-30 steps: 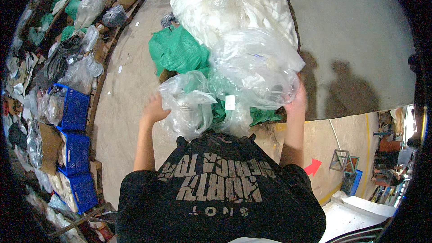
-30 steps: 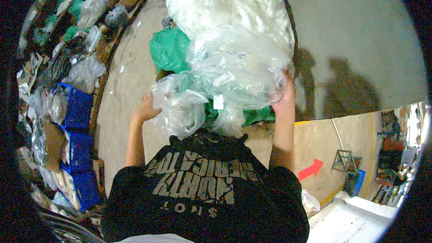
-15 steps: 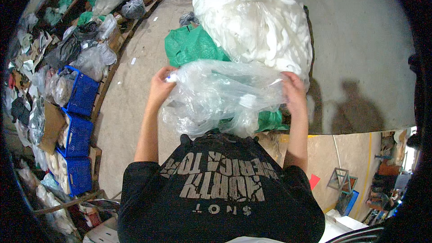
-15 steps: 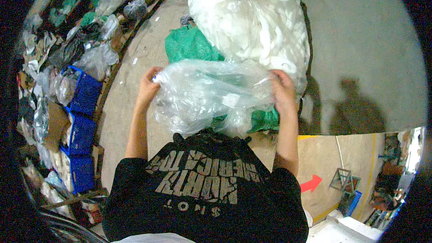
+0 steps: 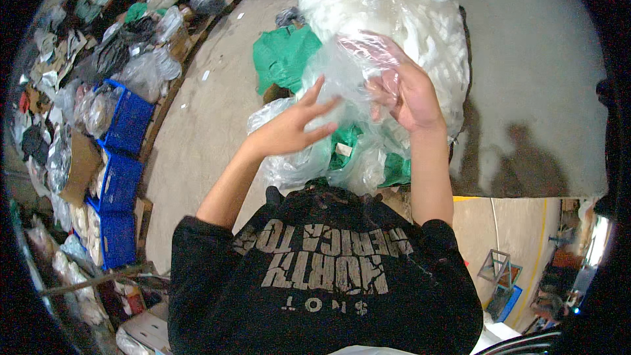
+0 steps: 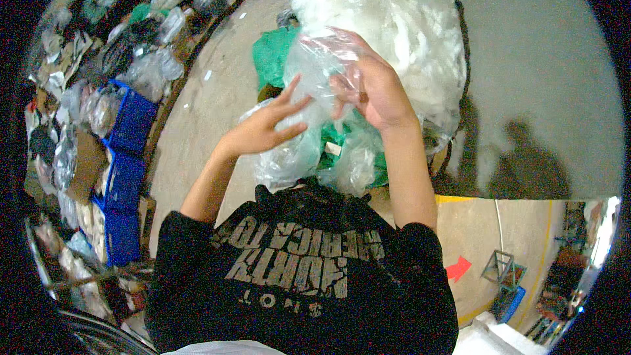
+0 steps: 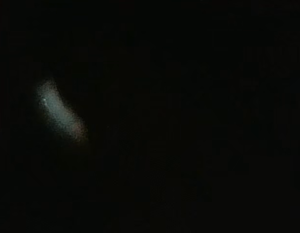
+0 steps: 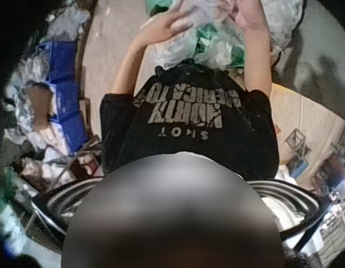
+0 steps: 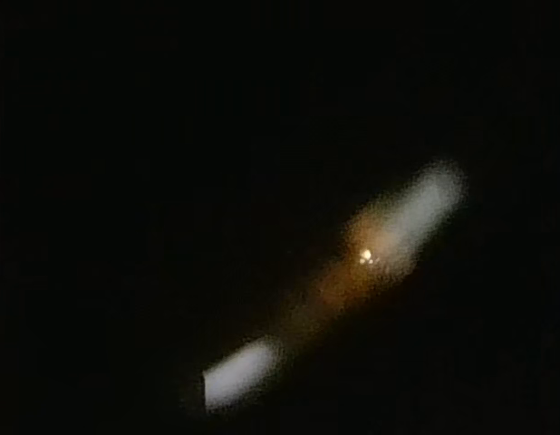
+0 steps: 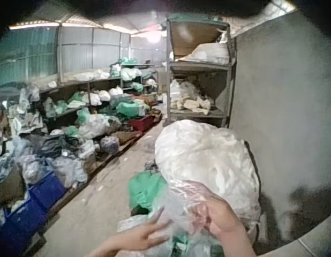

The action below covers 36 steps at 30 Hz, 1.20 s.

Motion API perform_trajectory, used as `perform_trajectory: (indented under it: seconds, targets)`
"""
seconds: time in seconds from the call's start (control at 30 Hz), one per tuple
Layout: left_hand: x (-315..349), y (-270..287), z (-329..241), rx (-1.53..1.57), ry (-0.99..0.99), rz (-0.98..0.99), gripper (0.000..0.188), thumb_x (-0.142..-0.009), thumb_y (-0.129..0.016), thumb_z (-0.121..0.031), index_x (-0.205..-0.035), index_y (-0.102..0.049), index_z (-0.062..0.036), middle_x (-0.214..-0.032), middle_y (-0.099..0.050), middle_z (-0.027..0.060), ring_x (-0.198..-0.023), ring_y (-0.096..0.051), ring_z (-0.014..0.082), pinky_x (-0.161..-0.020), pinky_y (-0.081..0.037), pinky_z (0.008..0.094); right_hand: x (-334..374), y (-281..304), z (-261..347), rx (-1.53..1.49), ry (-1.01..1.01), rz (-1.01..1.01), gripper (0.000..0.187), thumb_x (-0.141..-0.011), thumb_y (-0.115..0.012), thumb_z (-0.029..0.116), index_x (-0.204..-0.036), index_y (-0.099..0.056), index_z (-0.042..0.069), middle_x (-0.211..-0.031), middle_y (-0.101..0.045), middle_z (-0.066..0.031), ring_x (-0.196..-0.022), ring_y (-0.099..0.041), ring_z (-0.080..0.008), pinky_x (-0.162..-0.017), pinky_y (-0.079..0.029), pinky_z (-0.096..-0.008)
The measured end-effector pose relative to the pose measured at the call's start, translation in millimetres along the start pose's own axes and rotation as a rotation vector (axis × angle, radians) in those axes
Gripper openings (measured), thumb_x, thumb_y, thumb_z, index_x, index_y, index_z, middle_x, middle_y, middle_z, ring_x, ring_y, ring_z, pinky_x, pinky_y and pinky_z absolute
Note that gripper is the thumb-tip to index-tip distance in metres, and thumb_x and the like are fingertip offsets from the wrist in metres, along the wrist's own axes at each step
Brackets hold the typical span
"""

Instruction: The person gathers white foam-like items from a table and places them into a clear plastic bag. They then move to a box of bags, retrieve a new bag, and return to continue packing the items.

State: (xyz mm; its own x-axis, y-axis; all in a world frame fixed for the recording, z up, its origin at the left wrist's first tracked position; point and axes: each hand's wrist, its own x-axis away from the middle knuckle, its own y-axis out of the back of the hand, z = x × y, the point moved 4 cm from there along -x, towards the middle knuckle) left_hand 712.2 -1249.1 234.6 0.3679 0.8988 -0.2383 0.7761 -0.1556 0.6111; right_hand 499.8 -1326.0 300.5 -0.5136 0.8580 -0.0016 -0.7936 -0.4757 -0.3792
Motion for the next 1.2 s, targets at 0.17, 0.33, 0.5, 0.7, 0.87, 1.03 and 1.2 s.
perform_trajectory:
  seconds: [0.17, 0.33, 0.5, 0.7, 0.87, 1.03, 1.2]
  targets:
    - [4, 70, 35, -0.268, 0.261, -0.572, 0.041, -0.083, -0.067, 0.0, -0.122, -0.062, -0.0106, -0.118, -0.055, 0.0208, -0.117, -0.052, 0.0385, -0.102, -0.045, 0.0487, -18, -42, 43, 0.688, 0.338, 0.037, 0.035, -0.091, -0.06, -0.002, -0.124, -0.063, 0.006, -0.111, -0.059, -0.0024, -0.081, -0.056, -0.0085, -0.066, -0.047, -0.0235]
    - [47, 166, -24, -1.039, -0.023, -0.979, 0.055, -0.074, -0.057, 0.011, -0.125, -0.063, -0.0092, -0.135, -0.049, 0.0263, -0.125, -0.05, 0.0424, -0.108, -0.043, 0.0484, -12, -61, 64, 0.852, 0.658, -0.037, 0.051, -0.083, -0.072, 0.0, -0.132, -0.061, 0.01, -0.116, -0.054, -0.0062, -0.083, -0.059, -0.0128, -0.069, -0.048, -0.0282]
    - [151, 223, -44, -0.683, 0.42, -0.945, 0.061, -0.083, -0.057, 0.001, -0.143, -0.053, -0.0054, -0.14, -0.057, 0.0197, -0.111, -0.067, 0.0333, -0.085, -0.058, 0.0402, 1, -10, -38, 0.917, 0.448, 0.294, 0.099, -0.076, -0.089, 0.029, -0.157, -0.034, 0.014, -0.151, -0.042, -0.0177, -0.126, -0.055, -0.0312, -0.101, -0.05, -0.0443]
    - [273, 265, -34, -0.355, 1.018, -0.727, 0.054, -0.092, -0.059, -0.025, -0.144, -0.055, -0.0128, -0.122, -0.069, 0.0089, -0.079, -0.072, 0.02, -0.063, -0.059, 0.0331, 74, 101, -253, 1.9, -0.459, 1.101, 0.04, -0.081, -0.077, 0.027, -0.116, -0.07, 0.007, -0.132, -0.064, -0.0246, -0.118, -0.063, -0.0443, -0.093, -0.055, -0.0538]
    - [298, 244, -77, 0.078, 0.928, -0.652, 0.051, -0.097, -0.064, -0.031, -0.142, -0.057, -0.0079, -0.11, -0.067, -0.0005, -0.072, -0.062, 0.0085, -0.059, -0.047, 0.0244, 0, 151, -178, 1.282, -0.282, 0.582, 0.032, -0.087, -0.075, 0.024, -0.109, -0.072, 0.002, -0.1, -0.074, -0.0211, -0.097, -0.072, -0.0333, -0.087, -0.056, -0.0456]
    - [278, 207, -125, 0.007, 0.844, -0.863, 0.063, -0.094, -0.072, -0.029, -0.149, -0.048, -0.011, -0.112, -0.068, 0.0011, -0.068, -0.054, 0.0067, -0.056, -0.042, 0.024, -40, 94, -63, 1.909, 0.006, 0.324, 0.052, -0.089, -0.077, 0.034, -0.128, -0.063, 0.003, -0.132, -0.064, -0.0206, -0.119, -0.061, -0.0371, -0.105, -0.048, -0.0435]
    - [278, 160, -180, 0.041, 0.77, -0.949, 0.065, -0.097, -0.066, -0.014, -0.156, -0.04, -0.0112, -0.122, -0.068, 0.0056, -0.068, -0.054, 0.0076, -0.054, -0.044, 0.0233, 9, -40, -34, 1.339, 0.384, 0.777, 0.071, -0.088, -0.079, 0.03, -0.146, -0.051, 0.0, -0.148, -0.055, -0.0205, -0.137, -0.051, -0.038, -0.117, -0.04, -0.0447]
